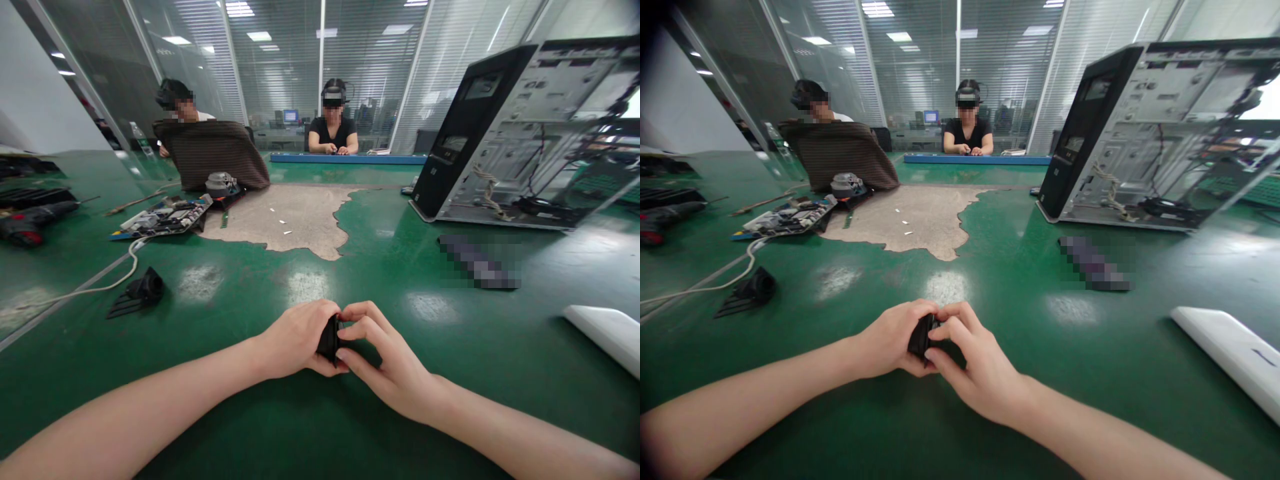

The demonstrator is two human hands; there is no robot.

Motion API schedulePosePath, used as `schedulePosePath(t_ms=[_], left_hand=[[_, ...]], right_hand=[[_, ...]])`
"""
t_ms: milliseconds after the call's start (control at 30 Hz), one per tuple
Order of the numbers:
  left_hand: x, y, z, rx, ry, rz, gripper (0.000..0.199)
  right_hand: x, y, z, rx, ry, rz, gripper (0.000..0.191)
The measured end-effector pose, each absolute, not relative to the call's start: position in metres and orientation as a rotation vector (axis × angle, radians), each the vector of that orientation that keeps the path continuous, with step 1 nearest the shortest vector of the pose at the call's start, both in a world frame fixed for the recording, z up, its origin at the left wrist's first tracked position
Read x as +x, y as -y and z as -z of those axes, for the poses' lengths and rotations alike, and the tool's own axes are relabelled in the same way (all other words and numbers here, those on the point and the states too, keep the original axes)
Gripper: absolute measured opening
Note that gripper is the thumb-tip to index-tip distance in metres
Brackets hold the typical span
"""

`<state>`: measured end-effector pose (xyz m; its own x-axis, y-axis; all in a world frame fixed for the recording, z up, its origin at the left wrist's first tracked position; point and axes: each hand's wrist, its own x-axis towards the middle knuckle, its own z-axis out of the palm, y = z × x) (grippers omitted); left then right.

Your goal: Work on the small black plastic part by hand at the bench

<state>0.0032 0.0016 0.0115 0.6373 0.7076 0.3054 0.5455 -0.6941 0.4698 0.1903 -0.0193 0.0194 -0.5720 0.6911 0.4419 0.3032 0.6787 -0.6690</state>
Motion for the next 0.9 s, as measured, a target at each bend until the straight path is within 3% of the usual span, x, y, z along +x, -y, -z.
schedulePosePath(t_ms=[133, 300, 567, 767, 900], left_hand=[[0.0028, -0.0026, -0.0072, 2.575, -0.978, -0.726, 0.051], [0.0026, -0.0021, -0.0070, 2.606, -0.969, -0.758, 0.051], [0.0034, -0.0013, -0.0108, 2.549, -0.979, -0.720, 0.051], [0.0024, -0.0020, -0.0083, 2.572, -0.956, -0.745, 0.051], [0.0017, -0.0022, -0.0063, 2.578, -0.984, -0.744, 0.052]], right_hand=[[0.1880, 0.0178, -0.0168, -0.858, 2.085, -0.846, 0.029], [0.1874, 0.0179, -0.0155, -0.844, 2.045, -1.108, 0.025], [0.1915, 0.0213, -0.0207, -0.742, 2.232, -0.658, 0.016], [0.1886, 0.0184, -0.0159, -0.835, 2.075, -0.857, 0.031], [0.1880, 0.0181, -0.0152, -0.856, 2.070, -1.038, 0.027]])
